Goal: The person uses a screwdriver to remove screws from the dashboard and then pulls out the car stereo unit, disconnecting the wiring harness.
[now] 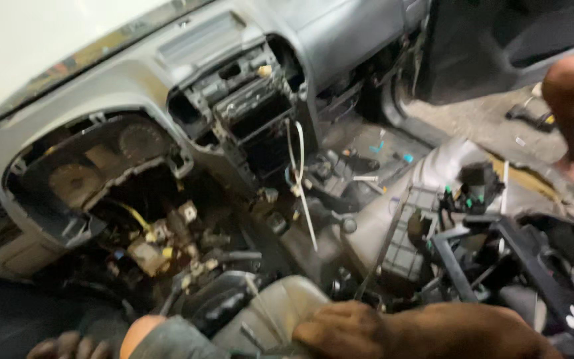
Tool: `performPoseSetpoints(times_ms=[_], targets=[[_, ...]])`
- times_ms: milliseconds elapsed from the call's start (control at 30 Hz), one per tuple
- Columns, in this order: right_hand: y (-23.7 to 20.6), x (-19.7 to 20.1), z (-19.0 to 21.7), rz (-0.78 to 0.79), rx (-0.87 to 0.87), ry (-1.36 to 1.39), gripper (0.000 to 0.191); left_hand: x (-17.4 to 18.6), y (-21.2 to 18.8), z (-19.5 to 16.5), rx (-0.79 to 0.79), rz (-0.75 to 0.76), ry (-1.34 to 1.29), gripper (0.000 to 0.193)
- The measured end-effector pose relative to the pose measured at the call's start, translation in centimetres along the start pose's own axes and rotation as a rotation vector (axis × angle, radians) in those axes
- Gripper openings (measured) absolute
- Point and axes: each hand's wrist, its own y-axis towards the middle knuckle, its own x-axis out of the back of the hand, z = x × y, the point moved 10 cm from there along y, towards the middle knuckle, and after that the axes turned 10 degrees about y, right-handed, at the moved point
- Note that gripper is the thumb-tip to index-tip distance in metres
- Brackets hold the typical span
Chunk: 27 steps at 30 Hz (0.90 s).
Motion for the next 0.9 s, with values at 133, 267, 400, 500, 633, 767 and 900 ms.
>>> performPoseSetpoints(times_ms=[133, 267, 400, 500, 633, 767, 900], targets=[[-2.3, -3.2, -1.7, 0.114, 0.103, -0.303, 0.019, 3.4, 1.1, -1.2, -0.068, -0.117, 0.020, 0.037], [-0.9, -3.2, -1.6, 0.178, 0.117, -0.261, 0.021, 3.5, -0.9, -3.7, -0.088, -0.168, 0.047, 0.036], [3.2, 0.4, 0.7, 0.229, 0.130, -0.213, 0.022, 3.1, -2.9, -4.4, -0.085, -0.186, 0.063, 0.035], [6.0, 2.6, 2.3, 0.294, 0.216, -0.344, 0.012, 3.5, -2.7, -4.1, -0.087, -0.182, 0.073, 0.035], [7.1, 3.7, 2.5, 0.372, 0.230, -0.392, 0.017, 4.4, -2.7, -4.3, -0.081, -0.170, 0.087, 0.034], [6.5, 3.9, 2.3, 0.350, 0.201, -0.371, 0.017, 4.6, -2.5, -4.6, -0.067, -0.147, 0.107, 0.034], [5.7, 4.7, -2.2, 0.287, -0.374, 0.104, 0.032, 2.4, -0.5, -3.4, -0.031, -0.126, 0.136, 0.034]])
